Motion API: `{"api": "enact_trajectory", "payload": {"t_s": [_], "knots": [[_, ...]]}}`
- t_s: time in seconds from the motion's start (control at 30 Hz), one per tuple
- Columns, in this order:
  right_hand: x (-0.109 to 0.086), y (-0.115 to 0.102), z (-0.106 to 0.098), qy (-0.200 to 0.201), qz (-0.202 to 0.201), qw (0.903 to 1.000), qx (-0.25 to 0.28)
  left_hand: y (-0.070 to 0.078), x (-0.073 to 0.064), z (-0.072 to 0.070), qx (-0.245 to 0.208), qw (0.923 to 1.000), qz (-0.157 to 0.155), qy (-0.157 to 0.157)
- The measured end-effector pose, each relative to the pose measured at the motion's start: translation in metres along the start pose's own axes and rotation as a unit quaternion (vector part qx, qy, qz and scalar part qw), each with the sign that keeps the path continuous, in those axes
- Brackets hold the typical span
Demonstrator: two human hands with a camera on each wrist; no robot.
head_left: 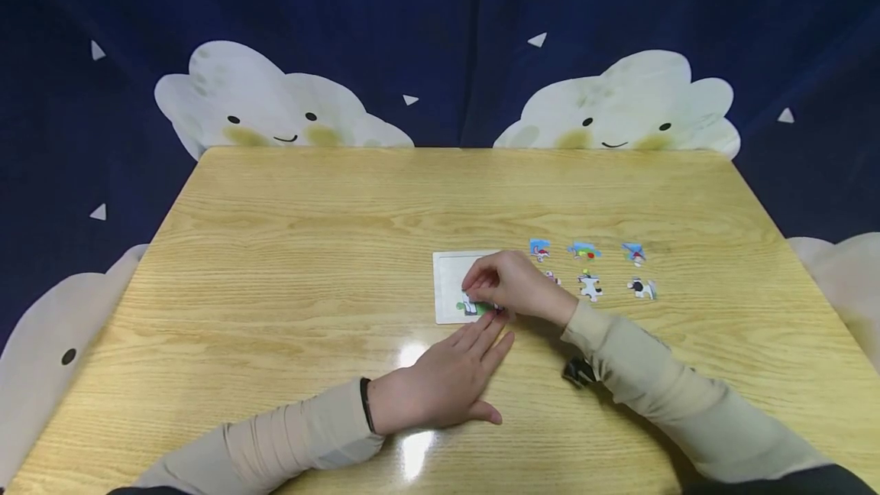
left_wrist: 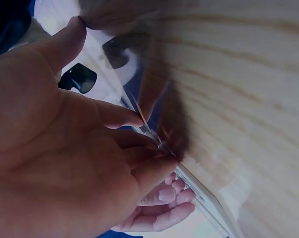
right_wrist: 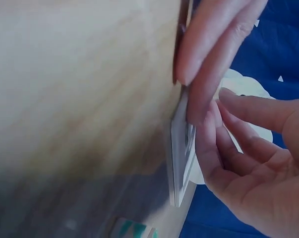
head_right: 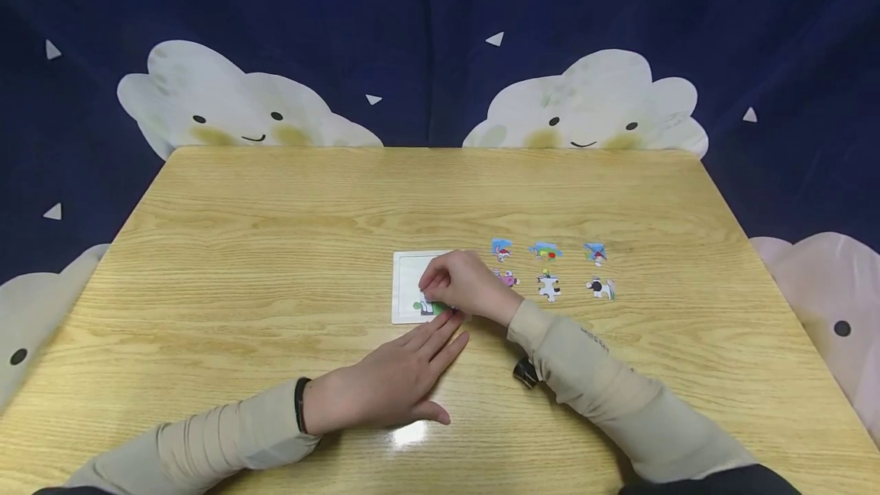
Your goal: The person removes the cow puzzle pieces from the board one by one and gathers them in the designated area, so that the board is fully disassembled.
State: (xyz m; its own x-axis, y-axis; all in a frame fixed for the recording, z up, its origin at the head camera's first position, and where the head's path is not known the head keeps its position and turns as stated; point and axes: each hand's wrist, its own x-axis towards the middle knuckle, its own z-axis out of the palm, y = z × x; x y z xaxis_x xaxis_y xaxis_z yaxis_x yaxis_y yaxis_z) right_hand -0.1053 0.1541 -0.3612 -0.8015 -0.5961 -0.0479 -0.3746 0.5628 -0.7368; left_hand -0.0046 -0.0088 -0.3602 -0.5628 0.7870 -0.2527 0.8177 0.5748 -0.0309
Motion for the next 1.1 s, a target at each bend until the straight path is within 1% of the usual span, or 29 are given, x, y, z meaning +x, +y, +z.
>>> {"api": "enact_trajectory", "payload": {"t_s": [0.17, 0.43, 0.6, 0.73, 0.83, 1.0, 1.1], "knots": [[0.002, -0.001, -0.002, -0.02, 0.007, 0.9998, 0.002, 0.0, 0.001, 0.002, 0.01, 0.9999, 0.002, 0.002], [0.001, -0.003, -0.006, -0.034, 0.018, 0.9976, 0.058, 0.0, 0.001, 0.002, 0.005, 1.0, 0.001, 0.003], [-0.001, -0.003, -0.003, -0.038, 0.014, 0.9973, 0.061, 0.0, 0.001, 0.002, 0.005, 1.0, -0.001, 0.005], [-0.002, -0.003, -0.003, -0.034, 0.002, 0.9979, 0.055, 0.001, 0.001, 0.002, 0.006, 1.0, -0.004, 0.002], [-0.004, -0.004, -0.006, -0.026, -0.004, 0.9987, 0.045, 0.001, 0.001, 0.002, 0.006, 1.0, -0.004, -0.002], [-0.013, -0.001, -0.021, 0.001, -0.005, 0.9995, 0.03, 0.001, 0.001, 0.002, 0.007, 0.9999, 0.002, 0.007], [-0.023, 0.006, -0.033, 0.014, 0.008, 0.9997, 0.019, 0.001, 0.0, 0.001, 0.008, 0.9999, 0.003, 0.01]]}}
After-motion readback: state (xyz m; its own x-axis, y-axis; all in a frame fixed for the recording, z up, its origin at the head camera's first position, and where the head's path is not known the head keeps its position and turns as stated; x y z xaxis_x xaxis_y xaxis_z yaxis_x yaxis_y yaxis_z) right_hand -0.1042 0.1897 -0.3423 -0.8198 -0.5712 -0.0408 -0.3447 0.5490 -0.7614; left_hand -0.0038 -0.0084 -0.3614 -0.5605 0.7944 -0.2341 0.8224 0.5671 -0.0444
